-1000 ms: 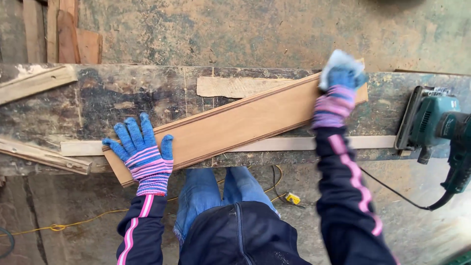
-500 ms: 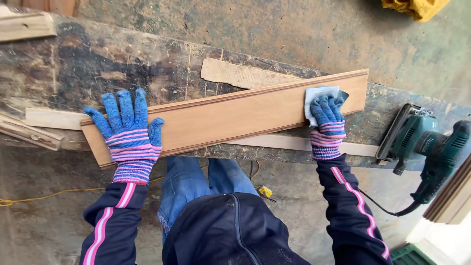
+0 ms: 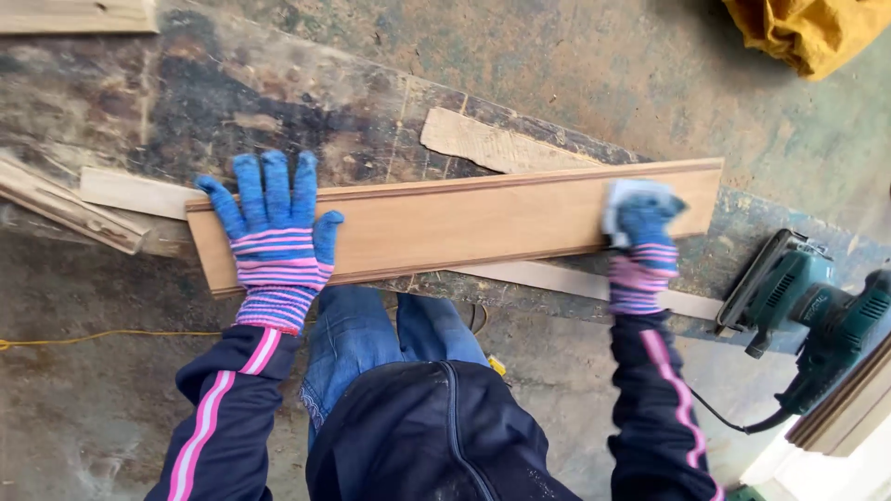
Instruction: Sanding a piece of wood manually using sandpaper on a workbench.
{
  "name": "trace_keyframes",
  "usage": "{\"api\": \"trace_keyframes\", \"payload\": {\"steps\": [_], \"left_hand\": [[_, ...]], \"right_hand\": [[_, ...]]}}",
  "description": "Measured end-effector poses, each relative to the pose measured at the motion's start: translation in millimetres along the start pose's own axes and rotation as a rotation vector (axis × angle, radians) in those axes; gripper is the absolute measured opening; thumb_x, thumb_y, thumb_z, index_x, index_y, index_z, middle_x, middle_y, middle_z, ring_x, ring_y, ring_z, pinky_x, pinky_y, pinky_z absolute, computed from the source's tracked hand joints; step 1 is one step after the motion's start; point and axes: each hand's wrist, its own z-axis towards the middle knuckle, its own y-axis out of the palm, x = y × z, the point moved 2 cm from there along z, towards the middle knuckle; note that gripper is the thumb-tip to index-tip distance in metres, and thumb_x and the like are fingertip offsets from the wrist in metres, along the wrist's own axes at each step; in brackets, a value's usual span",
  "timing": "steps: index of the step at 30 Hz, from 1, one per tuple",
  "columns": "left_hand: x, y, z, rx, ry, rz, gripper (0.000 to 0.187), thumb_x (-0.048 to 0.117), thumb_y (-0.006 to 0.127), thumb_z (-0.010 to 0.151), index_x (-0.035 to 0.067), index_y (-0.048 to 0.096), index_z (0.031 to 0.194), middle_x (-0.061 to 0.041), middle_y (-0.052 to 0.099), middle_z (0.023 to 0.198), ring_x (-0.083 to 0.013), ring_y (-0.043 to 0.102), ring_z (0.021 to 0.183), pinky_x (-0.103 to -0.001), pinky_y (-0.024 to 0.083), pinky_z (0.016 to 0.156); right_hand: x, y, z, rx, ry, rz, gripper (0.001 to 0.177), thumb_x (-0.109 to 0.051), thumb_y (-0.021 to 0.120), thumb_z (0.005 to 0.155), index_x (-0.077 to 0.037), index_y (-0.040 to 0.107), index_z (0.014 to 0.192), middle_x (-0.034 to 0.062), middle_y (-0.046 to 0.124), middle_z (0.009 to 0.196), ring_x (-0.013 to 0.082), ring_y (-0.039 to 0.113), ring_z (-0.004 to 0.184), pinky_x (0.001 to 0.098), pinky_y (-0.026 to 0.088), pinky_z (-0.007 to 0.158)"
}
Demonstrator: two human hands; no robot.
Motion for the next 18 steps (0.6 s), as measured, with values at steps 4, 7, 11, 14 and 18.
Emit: {"api": "trace_keyframes", "payload": {"steps": [4,7,11,14,18], "left_hand": [[1.5,-1.6,6.0,-0.026,0.003,-0.047,0.078,0.056,0.05,0.104,0.013,0.036,0.167,-0.02,0.024,0.173,-0.0462,0.01,0.161,-0.076,-0.001,0.123],[0.9,-1.6,4.2,-0.016,0.039,-0.069,0.079,0.055,0.049,0.105,0.012,0.034,0.169,-0.02,0.021,0.175,-0.0457,0.008,0.162,-0.076,-0.002,0.123],[-3.5,4.1,2.9,0.006,0.11,-0.079,0.079,0.055,0.051,0.108,0.011,0.034,0.172,-0.023,0.02,0.177,-0.0459,0.007,0.163,-0.079,-0.001,0.124],[1.4,-4.3,4.8,-0.015,0.083,-0.125,0.077,0.049,0.048,0.106,0.006,0.034,0.169,-0.028,0.023,0.175,-0.0508,0.01,0.162,-0.083,-0.001,0.12],[-11.5,-1.3,6.6,-0.017,0.075,-0.051,0.076,0.051,0.05,0.105,0.005,0.038,0.165,-0.029,0.03,0.167,-0.0521,0.015,0.164,-0.083,0.0,0.124]], "right_hand": [[-40.8,41.3,-4.8,-0.015,0.16,0.095,0.045,-0.013,0.055,0.096,-0.009,0.057,0.141,0.0098,0.063,0.139,0.0284,0.064,0.121,0.038,0.051,0.109],[-171.0,99.3,12.8,-0.125,-0.016,0.133,0.051,-0.015,0.058,0.091,-0.013,0.054,0.142,0.0108,0.056,0.147,0.0308,0.052,0.136,0.0475,0.037,0.121],[-212.3,65.8,40.0,-0.173,-0.393,0.269,0.049,-0.014,0.059,0.094,-0.014,0.057,0.142,0.0104,0.054,0.153,0.0323,0.045,0.15,0.0531,0.034,0.13],[-30.2,48.4,20.5,-0.094,-0.088,-0.035,0.057,-0.012,0.055,0.091,-0.01,0.053,0.148,0.0165,0.056,0.151,0.0315,0.05,0.143,0.0431,0.038,0.123],[221.5,109.1,-14.9,-0.172,0.214,-0.603,0.022,-0.007,0.05,0.108,-0.007,0.066,0.123,0.012,0.067,0.12,0.0244,0.067,0.108,0.0344,0.058,0.1]]}}
